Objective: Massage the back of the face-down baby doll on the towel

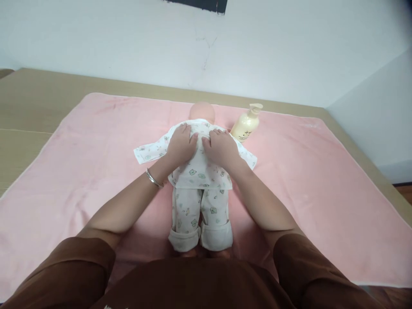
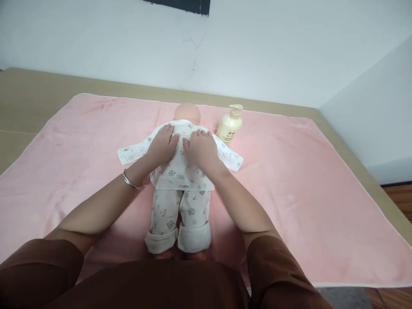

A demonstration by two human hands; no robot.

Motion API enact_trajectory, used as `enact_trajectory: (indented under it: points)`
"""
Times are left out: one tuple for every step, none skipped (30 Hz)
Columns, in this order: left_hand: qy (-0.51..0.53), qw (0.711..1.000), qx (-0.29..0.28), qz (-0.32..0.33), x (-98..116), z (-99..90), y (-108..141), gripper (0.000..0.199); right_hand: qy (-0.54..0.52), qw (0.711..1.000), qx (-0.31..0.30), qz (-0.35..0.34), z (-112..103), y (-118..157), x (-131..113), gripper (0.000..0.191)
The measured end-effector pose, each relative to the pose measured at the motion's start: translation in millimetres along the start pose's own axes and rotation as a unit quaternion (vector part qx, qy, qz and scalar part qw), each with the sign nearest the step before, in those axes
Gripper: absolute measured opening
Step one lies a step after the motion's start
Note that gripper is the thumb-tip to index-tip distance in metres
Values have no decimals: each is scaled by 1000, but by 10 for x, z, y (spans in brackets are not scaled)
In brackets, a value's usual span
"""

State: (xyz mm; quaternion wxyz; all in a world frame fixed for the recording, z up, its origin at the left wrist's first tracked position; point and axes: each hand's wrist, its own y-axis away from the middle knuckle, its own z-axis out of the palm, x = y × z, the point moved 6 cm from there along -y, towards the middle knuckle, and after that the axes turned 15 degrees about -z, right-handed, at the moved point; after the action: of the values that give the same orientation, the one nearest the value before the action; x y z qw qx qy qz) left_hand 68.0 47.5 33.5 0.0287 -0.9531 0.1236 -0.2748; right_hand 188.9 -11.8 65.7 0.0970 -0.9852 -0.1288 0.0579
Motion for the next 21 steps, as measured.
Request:
enact_trajectory:
  points:
    - [-17, 1000, 7, 2, 48, -12, 65, 59, -20, 1000, 1, -1, 17, -32, 64, 47]
    - [-33, 999, 13, 3, 99, -23, 137, 60, -40, 999, 1, -2, 38, -63, 124, 47]
    - [-46, 999, 18, 5, 151, -32, 208, 60, -57, 998, -1, -4, 61, -89, 173, 49]
    - [-55, 998, 22, 7, 197, -39, 273, 60, -69, 998, -3, -5, 84, -108, 207, 50]
    - [-61, 998, 23, 10, 234, -42, 324, 59, -75, 997, -6, -5, 103, -118, 224, 52]
    - [-63, 998, 23, 13, 258, -41, 356, 59, -73, 997, -6, -2, 115, -117, 224, 54]
    - [-62, 998, 21, 16, 267, -40, 364, 59, -65, 998, -5, 4, 119, -106, 207, 54]
    - [-58, 998, 19, 20, 261, -40, 346, 58, -51, 999, -3, 10, 113, -86, 173, 54]
    - [-52, 998, 16, 24, 243, -43, 304, 58, -36, 999, -1, 17, 100, -59, 126, 53]
    - [-45, 999, 9, 28, 213, -46, 244, 59, -21, 1000, 0, 21, 82, -27, 70, 52]
    - [-37, 999, 0, 29, 172, -50, 171, 59, -7, 1000, -1, 23, 59, 6, 9, 51]
    - [-30, 999, -12, 25, 125, -55, 92, 58, 5, 1000, -3, 20, 32, 36, -52, 50]
    - [-23, 999, -27, 18, 77, -57, 18, 58, 15, 1000, -4, 14, 3, 61, -106, 49]
    - [-17, 999, -41, 8, 32, -58, -46, 57, 22, 1000, -4, 9, -26, 81, -149, 48]
    - [-14, 999, -52, -2, -5, -59, -93, 56, 28, 1000, -4, 6, -51, 93, -177, 48]
    - [-13, 998, -56, -9, -31, -59, -122, 56, 30, 1000, -4, 3, -70, 99, -190, 46]
    - [-16, 998, -53, -11, -44, -58, -135, 56, 30, 1000, -4, 3, -81, 99, -190, 45]
    - [-22, 999, -43, -7, -46, -56, -135, 56, 29, 1000, -5, 5, -83, 93, -179, 45]
    - [-30, 999, -29, 0, -42, -50, -127, 57, 28, 1000, -5, 7, -78, 83, -161, 44]
    - [-39, 999, -14, 11, -35, -39, -114, 57, 27, 1000, -3, 8, -68, 70, -141, 44]
    - [-47, 999, -1, 24, -26, -24, -101, 57, 27, 1000, 0, 8, -54, 56, -119, 44]
